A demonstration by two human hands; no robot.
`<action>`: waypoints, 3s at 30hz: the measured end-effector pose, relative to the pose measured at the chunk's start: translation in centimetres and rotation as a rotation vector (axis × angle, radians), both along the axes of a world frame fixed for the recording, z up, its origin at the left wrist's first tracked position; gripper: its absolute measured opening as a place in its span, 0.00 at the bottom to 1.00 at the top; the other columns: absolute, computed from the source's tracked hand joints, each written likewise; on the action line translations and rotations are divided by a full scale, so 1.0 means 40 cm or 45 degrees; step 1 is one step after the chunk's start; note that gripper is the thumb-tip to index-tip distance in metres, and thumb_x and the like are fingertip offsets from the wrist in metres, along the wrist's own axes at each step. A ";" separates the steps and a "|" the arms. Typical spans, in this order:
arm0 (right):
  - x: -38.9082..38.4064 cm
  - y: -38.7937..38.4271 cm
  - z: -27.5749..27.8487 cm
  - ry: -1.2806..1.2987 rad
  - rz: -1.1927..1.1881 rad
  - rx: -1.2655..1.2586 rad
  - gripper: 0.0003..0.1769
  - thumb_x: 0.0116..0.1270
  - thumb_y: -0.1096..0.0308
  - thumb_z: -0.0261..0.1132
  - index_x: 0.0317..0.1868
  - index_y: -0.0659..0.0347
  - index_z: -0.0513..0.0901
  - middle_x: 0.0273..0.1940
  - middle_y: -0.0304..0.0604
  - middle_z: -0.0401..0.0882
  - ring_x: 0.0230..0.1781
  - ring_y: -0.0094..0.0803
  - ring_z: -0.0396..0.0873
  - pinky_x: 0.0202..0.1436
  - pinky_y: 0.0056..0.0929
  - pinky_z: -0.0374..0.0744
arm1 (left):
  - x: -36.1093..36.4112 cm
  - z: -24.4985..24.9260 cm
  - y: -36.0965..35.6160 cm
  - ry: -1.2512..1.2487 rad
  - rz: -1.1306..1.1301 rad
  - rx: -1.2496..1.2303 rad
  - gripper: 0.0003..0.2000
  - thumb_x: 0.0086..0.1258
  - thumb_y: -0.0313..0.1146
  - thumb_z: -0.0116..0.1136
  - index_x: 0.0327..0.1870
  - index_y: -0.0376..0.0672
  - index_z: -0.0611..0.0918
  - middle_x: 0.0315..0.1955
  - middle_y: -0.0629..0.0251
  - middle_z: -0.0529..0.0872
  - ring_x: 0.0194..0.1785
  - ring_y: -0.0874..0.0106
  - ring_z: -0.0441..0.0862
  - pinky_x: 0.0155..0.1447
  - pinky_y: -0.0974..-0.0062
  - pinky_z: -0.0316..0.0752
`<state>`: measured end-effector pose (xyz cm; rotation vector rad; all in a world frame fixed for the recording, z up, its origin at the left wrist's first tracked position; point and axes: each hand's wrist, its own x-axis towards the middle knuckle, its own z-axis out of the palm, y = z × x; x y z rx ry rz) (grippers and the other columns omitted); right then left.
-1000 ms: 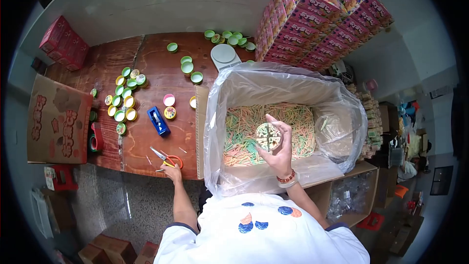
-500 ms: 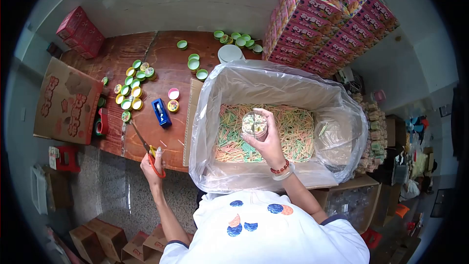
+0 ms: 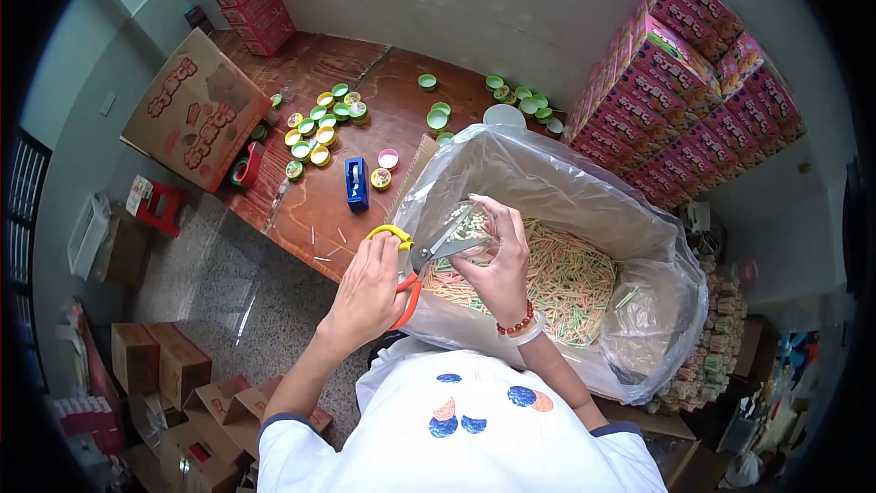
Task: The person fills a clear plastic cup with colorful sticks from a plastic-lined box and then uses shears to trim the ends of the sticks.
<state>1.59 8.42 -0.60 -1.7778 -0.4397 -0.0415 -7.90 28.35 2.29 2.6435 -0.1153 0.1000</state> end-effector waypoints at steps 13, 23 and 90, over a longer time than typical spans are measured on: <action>0.011 -0.011 0.023 -0.224 -0.158 -0.083 0.46 0.46 0.80 0.83 0.71 0.52 0.84 0.60 0.44 0.78 0.59 0.38 0.84 0.62 0.36 0.87 | -0.027 -0.035 -0.055 0.055 0.095 -0.082 0.20 0.69 0.25 0.65 0.60 0.26 0.76 0.50 0.38 0.84 0.57 0.41 0.86 0.61 0.50 0.82; 0.000 0.055 0.015 -0.285 -0.027 -0.128 0.46 0.47 0.80 0.83 0.71 0.52 0.85 0.59 0.45 0.77 0.54 0.36 0.85 0.58 0.36 0.87 | -0.106 -0.102 -0.031 0.075 0.222 -0.181 0.10 0.75 0.25 0.63 0.50 0.34 0.76 0.35 0.43 0.88 0.40 0.42 0.89 0.44 0.46 0.83; -0.148 -1.741 -0.739 0.343 -1.748 -1.482 0.41 0.63 0.48 0.85 0.71 0.50 0.77 0.67 0.47 0.79 0.74 0.53 0.69 0.77 0.68 0.64 | 0.004 -0.071 -0.568 -0.141 0.545 -0.749 0.12 0.85 0.34 0.65 0.54 0.33 0.89 0.33 0.72 0.85 0.32 0.84 0.79 0.36 0.80 0.76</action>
